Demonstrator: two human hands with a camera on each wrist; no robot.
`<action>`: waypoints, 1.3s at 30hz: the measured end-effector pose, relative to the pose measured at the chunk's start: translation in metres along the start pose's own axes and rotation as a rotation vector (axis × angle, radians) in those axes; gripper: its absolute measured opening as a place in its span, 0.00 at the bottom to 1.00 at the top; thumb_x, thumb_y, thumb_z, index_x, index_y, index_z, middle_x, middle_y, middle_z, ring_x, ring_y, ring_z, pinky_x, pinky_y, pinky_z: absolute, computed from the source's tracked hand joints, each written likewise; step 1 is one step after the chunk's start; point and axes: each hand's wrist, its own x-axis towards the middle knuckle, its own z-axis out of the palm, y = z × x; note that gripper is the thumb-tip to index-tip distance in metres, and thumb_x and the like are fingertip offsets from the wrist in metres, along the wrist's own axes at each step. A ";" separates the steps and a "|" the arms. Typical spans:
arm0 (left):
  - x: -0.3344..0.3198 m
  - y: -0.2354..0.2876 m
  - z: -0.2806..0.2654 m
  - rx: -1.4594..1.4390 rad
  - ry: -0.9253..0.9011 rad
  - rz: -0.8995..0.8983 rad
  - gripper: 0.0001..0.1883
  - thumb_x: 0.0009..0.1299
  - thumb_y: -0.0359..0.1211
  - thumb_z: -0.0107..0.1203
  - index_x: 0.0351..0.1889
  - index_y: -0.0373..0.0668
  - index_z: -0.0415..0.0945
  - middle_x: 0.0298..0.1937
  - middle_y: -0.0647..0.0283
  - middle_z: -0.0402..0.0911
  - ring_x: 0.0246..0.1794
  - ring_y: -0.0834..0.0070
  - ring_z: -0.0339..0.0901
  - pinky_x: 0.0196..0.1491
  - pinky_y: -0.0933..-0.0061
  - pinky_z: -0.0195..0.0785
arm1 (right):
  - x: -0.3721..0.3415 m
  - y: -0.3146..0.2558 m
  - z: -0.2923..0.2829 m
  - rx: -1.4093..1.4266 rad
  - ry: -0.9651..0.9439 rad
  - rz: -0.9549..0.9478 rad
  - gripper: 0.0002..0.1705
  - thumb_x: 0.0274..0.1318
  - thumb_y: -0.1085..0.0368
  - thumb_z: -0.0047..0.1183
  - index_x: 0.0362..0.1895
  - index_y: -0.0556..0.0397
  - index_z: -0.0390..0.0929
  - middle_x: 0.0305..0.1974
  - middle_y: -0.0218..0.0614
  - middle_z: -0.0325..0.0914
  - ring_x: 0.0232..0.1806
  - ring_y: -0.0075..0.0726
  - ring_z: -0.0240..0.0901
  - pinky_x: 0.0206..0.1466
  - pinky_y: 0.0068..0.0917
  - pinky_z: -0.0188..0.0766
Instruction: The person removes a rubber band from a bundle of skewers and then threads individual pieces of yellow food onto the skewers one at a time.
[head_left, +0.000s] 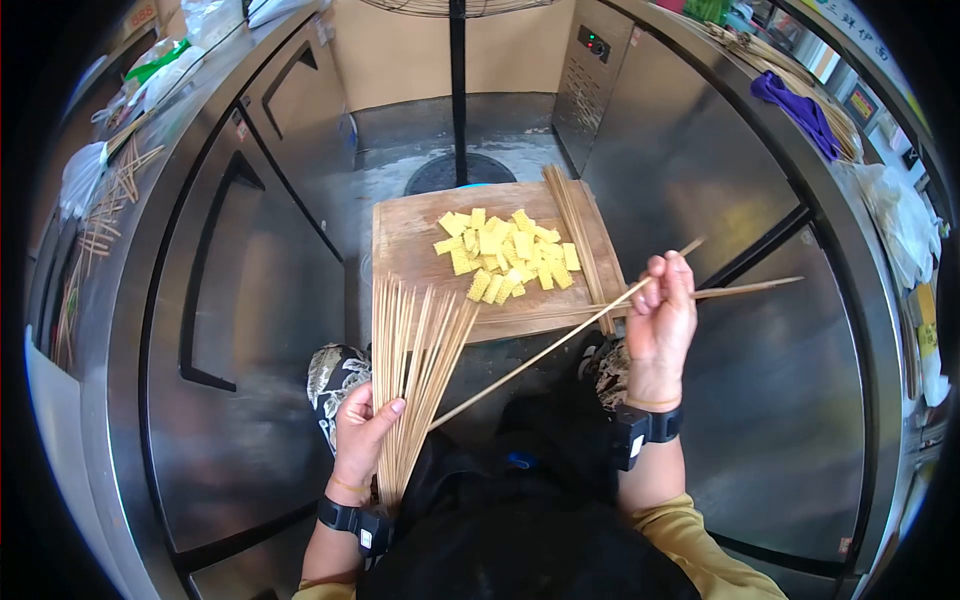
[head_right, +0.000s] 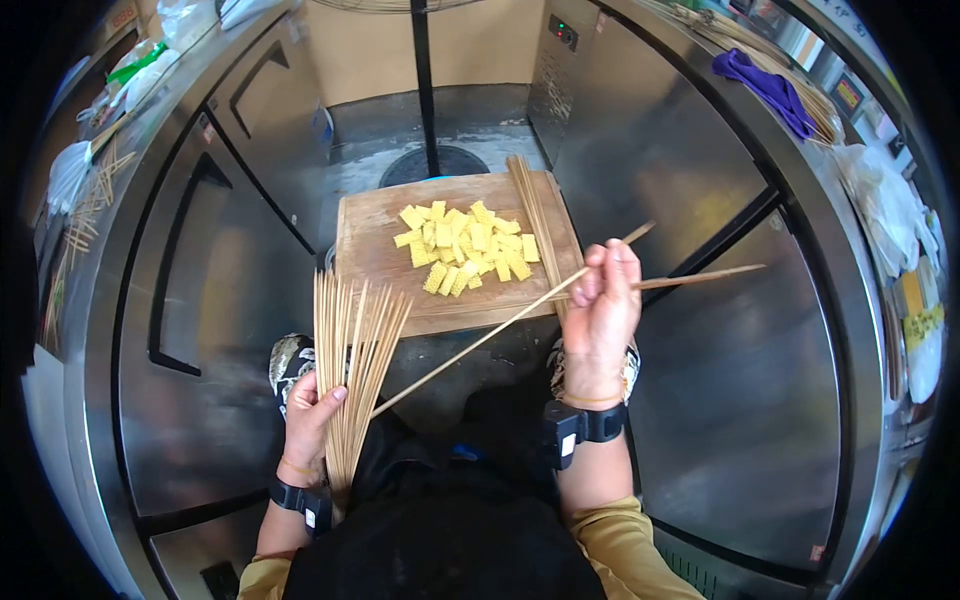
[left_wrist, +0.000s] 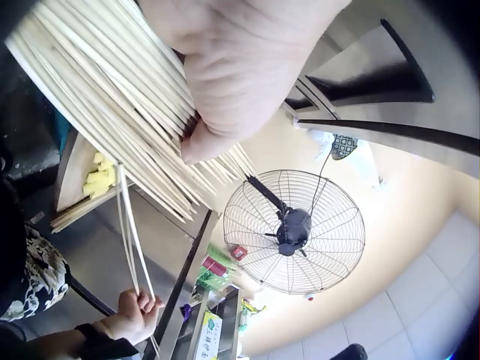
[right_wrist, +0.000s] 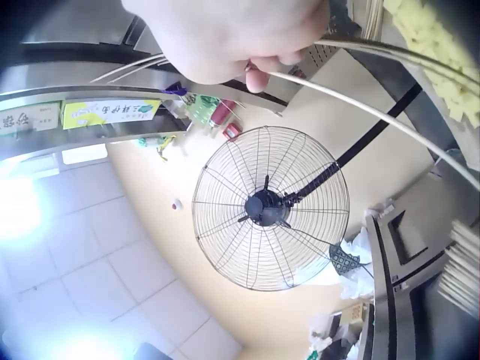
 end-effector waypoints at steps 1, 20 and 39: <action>0.000 0.001 -0.003 -0.007 0.015 0.008 0.10 0.65 0.27 0.58 0.44 0.36 0.75 0.38 0.66 0.82 0.36 0.86 0.77 0.43 0.83 0.69 | 0.000 -0.003 -0.003 -0.023 0.025 -0.009 0.07 0.67 0.64 0.44 0.44 0.52 0.72 0.28 0.28 0.70 0.18 0.14 0.52 0.19 0.13 0.50; -0.008 0.009 -0.019 0.000 0.140 0.115 0.10 0.67 0.29 0.57 0.44 0.34 0.76 0.38 0.67 0.81 0.36 0.86 0.75 0.44 0.82 0.67 | -0.022 0.006 0.008 -0.242 -0.064 -0.019 0.14 0.70 0.55 0.37 0.36 0.50 0.68 0.23 0.32 0.70 0.23 0.27 0.66 0.28 0.23 0.67; -0.016 0.017 0.004 0.048 0.017 0.075 0.10 0.65 0.26 0.58 0.43 0.36 0.75 0.38 0.68 0.81 0.35 0.87 0.76 0.40 0.86 0.68 | -0.084 0.062 0.052 -0.626 -0.566 0.385 0.07 0.57 0.64 0.58 0.34 0.51 0.73 0.30 0.20 0.70 0.30 0.10 0.61 0.34 0.12 0.58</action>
